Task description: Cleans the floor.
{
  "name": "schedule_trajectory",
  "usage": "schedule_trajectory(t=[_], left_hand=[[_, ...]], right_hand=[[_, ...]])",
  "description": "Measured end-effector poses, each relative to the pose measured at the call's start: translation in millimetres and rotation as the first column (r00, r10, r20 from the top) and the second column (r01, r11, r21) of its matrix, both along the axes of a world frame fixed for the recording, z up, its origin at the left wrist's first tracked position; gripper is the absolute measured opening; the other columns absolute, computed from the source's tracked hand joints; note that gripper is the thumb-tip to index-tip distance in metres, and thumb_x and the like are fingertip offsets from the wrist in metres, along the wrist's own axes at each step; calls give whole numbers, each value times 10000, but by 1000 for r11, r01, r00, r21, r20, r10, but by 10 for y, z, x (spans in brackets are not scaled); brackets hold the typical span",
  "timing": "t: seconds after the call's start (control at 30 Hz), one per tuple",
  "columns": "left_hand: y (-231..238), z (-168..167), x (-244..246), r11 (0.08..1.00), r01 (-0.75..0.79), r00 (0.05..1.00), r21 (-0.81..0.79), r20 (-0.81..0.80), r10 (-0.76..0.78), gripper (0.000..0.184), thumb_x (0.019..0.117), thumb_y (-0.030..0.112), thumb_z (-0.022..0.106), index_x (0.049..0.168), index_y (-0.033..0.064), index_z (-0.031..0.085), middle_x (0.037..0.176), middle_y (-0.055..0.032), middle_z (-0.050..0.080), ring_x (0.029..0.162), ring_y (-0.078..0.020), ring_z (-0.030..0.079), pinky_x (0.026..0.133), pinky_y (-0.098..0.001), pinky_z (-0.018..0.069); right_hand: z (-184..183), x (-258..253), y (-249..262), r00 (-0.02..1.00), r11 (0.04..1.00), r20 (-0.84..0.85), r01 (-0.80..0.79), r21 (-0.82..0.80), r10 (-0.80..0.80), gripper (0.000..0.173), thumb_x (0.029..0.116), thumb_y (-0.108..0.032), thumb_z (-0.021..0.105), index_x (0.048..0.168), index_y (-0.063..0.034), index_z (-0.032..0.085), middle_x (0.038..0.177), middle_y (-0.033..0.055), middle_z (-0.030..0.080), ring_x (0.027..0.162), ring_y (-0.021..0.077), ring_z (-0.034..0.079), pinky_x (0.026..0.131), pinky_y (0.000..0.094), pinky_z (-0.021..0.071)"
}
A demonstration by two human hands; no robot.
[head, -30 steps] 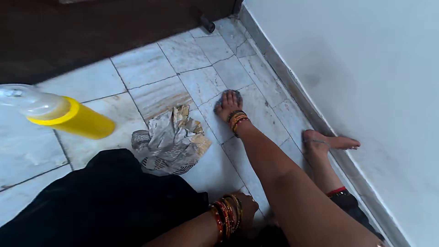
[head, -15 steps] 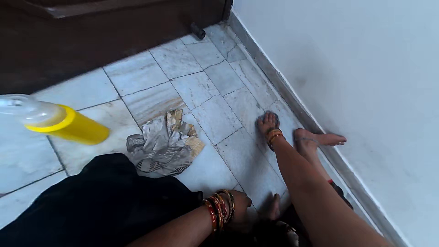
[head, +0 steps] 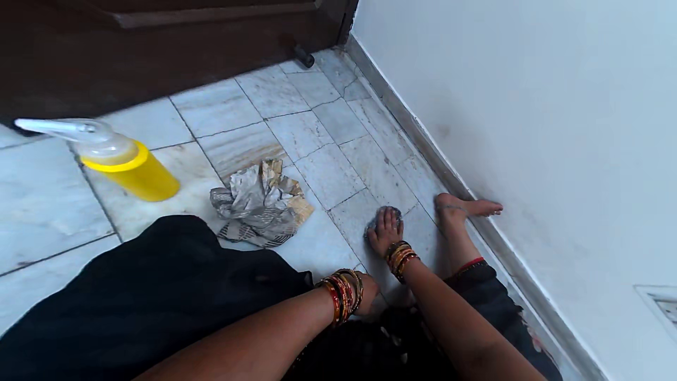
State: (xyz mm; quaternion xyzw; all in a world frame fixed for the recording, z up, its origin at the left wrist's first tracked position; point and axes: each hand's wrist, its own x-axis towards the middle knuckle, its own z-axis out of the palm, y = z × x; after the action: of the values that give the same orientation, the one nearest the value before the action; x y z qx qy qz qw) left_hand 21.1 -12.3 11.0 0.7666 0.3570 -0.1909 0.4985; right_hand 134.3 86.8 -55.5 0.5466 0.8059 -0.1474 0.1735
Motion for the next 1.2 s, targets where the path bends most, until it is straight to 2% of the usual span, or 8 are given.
schedule_trajectory(t=[0.23, 0.33, 0.4, 0.57, 0.73, 0.9, 1.07, 1.2], left_hand=[[-6, 15, -38, 999, -42, 999, -24, 8, 42, 528, 1064, 286, 547, 1485, -25, 471, 1470, -314, 494, 1356, -483, 500, 1112, -644, 384], [12, 13, -44, 999, -32, 999, -13, 18, 32, 499, 1071, 293, 539, 1420, -62, 523, 1415, -315, 551, 1335, -482, 525, 1083, -652, 409], [36, -27, -47, 999, -32, 999, -21, 33, 33, 499, 1065, 292, 549, 1372, -101, 538, 1366, -335, 575, 1298, -492, 552, 1050, -660, 434], [94, 61, -124, 998, 1, 999, -67, 43, 2, 523, 1068, 301, 547, 1398, -104, 509, 1368, -330, 572, 1290, -474, 563, 1044, -645, 443], [85, -32, -94, 997, -23, 998, -78, 54, 27, 535, 1079, 340, 523, 1422, -71, 515, 1387, -320, 572, 1322, -474, 542, 1083, -651, 414], [50, -19, -46, 998, -34, 999, -55, 22, 35, 544, 1059, 314, 551, 1484, -18, 481, 1460, -312, 512, 1351, -477, 512, 1104, -645, 397], [11, -14, -9, 1000, 2, 1000, -7, -2, -2, 552, 1082, 329, 519, 1499, -26, 454, 1479, -315, 490, 1376, -472, 490, 1127, -635, 375], [-14, -27, 3, 1000, 6, 1000, 17, -16, -5, 555, 1083, 332, 515, 1492, -39, 455, 1472, -317, 494, 1374, -469, 494, 1124, -633, 381]], right_hand=[[41, -1025, 153, 985, 985, -54, -168, -37, 166, 712, 1103, -432, 341, 1664, -86, 72, 1743, 142, -10, 1614, 320, -43, 1261, 629, -24], [3, -1455, 298, 969, 972, -86, -234, -4, 233, 690, 1104, -437, 341, 1665, -102, 118, 1745, 132, 25, 1616, 320, -14, 1261, 632, -6], [-9, -1692, 402, 963, 968, -103, -251, 4, 250, 687, 1104, -444, 342, 1666, -113, 126, 1748, 116, 23, 1616, 314, -19, 1260, 636, -4], [-52, -1973, 643, 962, 971, -131, -236, 27, 238, 674, 1105, -462, 319, 1674, -164, 113, 1754, 73, 20, 1619, 275, -23, 1263, 629, -20], [-140, -1587, 521, 962, 980, -196, -178, 86, 192, 658, 1099, -469, 313, 1672, -189, 153, 1754, 39, 60, 1620, 240, -2, 1262, 631, -23], [-86, -678, 164, 980, 990, -150, -124, 68, 133, 686, 1090, -465, 364, 1671, -169, 151, 1754, 60, 46, 1619, 268, -14, 1246, 662, -15], [37, 111, -41, 999, 999, 7, 38, 15, -38, 729, 1096, -498, 336, 1670, -141, 63, 1747, 111, -12, 1615, 313, -44, 1239, 671, -40], [173, 410, -71, 973, 978, 143, 195, -76, -183, 759, 1093, -532, 295, 1666, -116, 24, 1737, 163, -48, 1610, 346, -64, 1249, 650, -60]])
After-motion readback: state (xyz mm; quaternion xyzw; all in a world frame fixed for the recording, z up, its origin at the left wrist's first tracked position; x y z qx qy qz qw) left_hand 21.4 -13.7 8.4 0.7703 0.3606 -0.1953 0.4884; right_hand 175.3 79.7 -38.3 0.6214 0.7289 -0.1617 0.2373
